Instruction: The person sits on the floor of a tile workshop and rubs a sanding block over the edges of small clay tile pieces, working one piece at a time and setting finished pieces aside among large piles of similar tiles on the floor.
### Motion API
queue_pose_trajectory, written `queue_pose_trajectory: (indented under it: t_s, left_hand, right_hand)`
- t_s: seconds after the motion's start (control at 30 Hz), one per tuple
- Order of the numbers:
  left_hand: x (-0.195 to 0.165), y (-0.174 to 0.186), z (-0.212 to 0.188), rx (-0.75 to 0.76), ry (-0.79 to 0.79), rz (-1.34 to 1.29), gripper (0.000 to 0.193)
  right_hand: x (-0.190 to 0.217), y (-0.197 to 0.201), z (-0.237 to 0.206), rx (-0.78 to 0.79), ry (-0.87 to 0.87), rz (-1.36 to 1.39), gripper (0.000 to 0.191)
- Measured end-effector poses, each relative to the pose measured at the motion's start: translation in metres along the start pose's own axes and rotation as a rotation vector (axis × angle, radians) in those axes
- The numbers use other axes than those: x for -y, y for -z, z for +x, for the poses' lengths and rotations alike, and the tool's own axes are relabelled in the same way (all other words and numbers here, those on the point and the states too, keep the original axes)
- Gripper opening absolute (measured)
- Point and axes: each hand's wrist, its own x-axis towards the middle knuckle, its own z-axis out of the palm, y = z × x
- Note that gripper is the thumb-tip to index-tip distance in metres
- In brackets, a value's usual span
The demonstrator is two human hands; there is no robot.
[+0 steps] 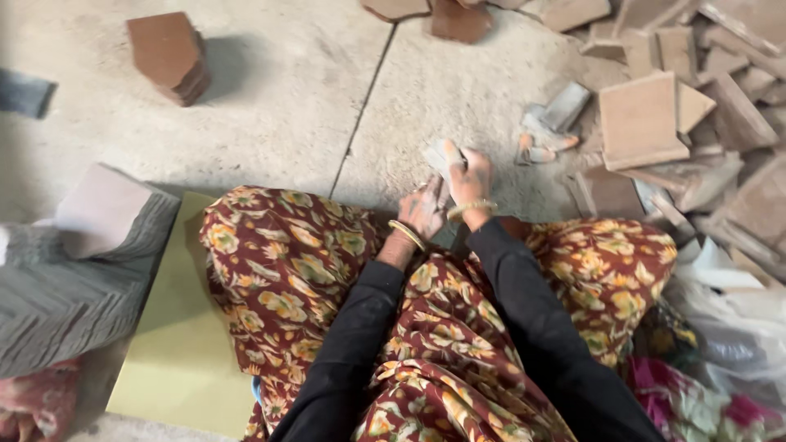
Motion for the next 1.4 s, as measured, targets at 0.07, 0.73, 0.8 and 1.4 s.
queue_pose_trajectory:
  t_s: [0.07,0.73,0.8,1.4]
  left_hand:
    - [0.000,0.003,-0.002,-0.206,-0.207,0.032,0.079]
    - [-0.006,0.021,-0.005,0.083,0.151,-0.130,0.052]
    - [-0.008,0.026,-0.003,0.095,0.165,-0.132,0.062]
    - [0.041,-0.010,-0.045,-0.126,-0.175,-0.073,0.033]
  right_hand:
    - [-0.004,-0.001,0.009,0.063,-0.201,0.113,0.045]
    - [0.016,-0.005,-0.024,-0.029,0.039,0.008,0.016]
    - [0.009,-0.006,-0.016,-0.011,-0.035,0.053,0.015]
    - [0.012,-0.022,-0.045,0.002,0.245,-0.060,0.023]
